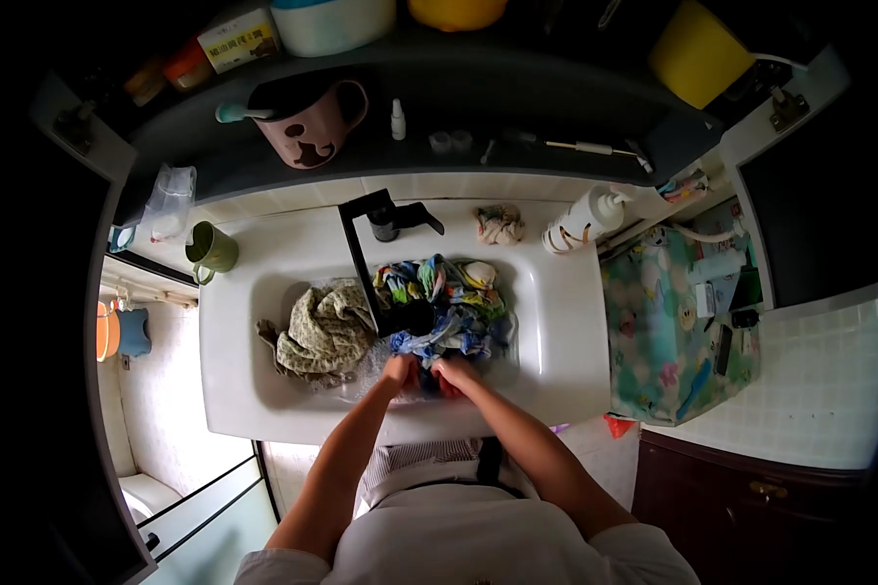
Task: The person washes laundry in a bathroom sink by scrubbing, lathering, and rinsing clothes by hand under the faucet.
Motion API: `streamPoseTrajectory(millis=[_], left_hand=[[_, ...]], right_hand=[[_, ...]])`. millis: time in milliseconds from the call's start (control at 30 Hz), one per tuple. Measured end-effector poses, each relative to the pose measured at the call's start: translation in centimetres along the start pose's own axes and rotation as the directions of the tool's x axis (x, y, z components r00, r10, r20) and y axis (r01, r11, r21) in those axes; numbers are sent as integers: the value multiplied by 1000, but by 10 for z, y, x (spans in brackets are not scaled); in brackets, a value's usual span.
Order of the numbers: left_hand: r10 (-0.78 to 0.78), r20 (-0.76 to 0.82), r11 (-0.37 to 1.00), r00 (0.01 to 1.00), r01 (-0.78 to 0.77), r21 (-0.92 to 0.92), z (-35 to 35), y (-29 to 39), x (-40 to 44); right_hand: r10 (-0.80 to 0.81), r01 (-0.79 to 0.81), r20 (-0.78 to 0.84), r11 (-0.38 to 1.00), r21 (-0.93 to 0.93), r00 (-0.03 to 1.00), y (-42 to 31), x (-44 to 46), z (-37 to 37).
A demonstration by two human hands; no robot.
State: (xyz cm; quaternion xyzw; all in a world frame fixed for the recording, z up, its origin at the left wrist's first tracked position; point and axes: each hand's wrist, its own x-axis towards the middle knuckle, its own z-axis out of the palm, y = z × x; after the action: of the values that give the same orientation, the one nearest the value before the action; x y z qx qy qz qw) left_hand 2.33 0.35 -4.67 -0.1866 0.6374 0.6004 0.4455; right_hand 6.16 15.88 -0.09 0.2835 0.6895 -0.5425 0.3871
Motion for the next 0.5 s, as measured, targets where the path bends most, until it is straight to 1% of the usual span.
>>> streamPoseTrajectory(millis=[33,67,133,167,267,300,333,367,400,433,467,500], left_hand=[[-35,-8,998,999,35,46,0,2,3],[-39,-26,999,999,39,12,2,3,5],[-45,-65,998,997,42,-50,6,8,0],[-29,-70,1000,997,29,5,6,11,-3],[20,-86,987,996,-6,161,7,31,-36],[105,-66,924,992,-72,376,7,46,-56],[249,-108,887,963,-182,424,5,54,-64],[385,-145,835,911,-278,474,1,61,-68],[513,-176,770,840,-360,526,-1,65,-72],[575,-240,756,782,-396,521,-1,76,-73],[629,-302,738,716,-428,522,-2,86,-72],[793,-301,584,530,-517,626,-6,82,-54]], right_hand=[[47,-49,-28,998,-48,998,-9,-7,2],[86,-92,-60,991,-96,994,-18,-14,2],[83,-88,-94,995,-51,992,-12,-10,7],[79,-82,-113,996,-29,990,-9,-8,8],[-87,87,7,996,-8,996,-4,-18,4],[-280,268,-82,955,-128,957,-8,-29,3],[-508,450,-252,856,-253,824,-20,-42,2],[-590,523,-373,808,-271,716,-33,-55,-2],[-652,588,-480,751,-300,587,-50,-60,-9],[-779,606,-511,614,-506,363,-68,-53,-20],[-868,559,-481,461,-690,121,-82,-46,-29],[-871,499,-445,487,-717,210,-87,-42,-31]])
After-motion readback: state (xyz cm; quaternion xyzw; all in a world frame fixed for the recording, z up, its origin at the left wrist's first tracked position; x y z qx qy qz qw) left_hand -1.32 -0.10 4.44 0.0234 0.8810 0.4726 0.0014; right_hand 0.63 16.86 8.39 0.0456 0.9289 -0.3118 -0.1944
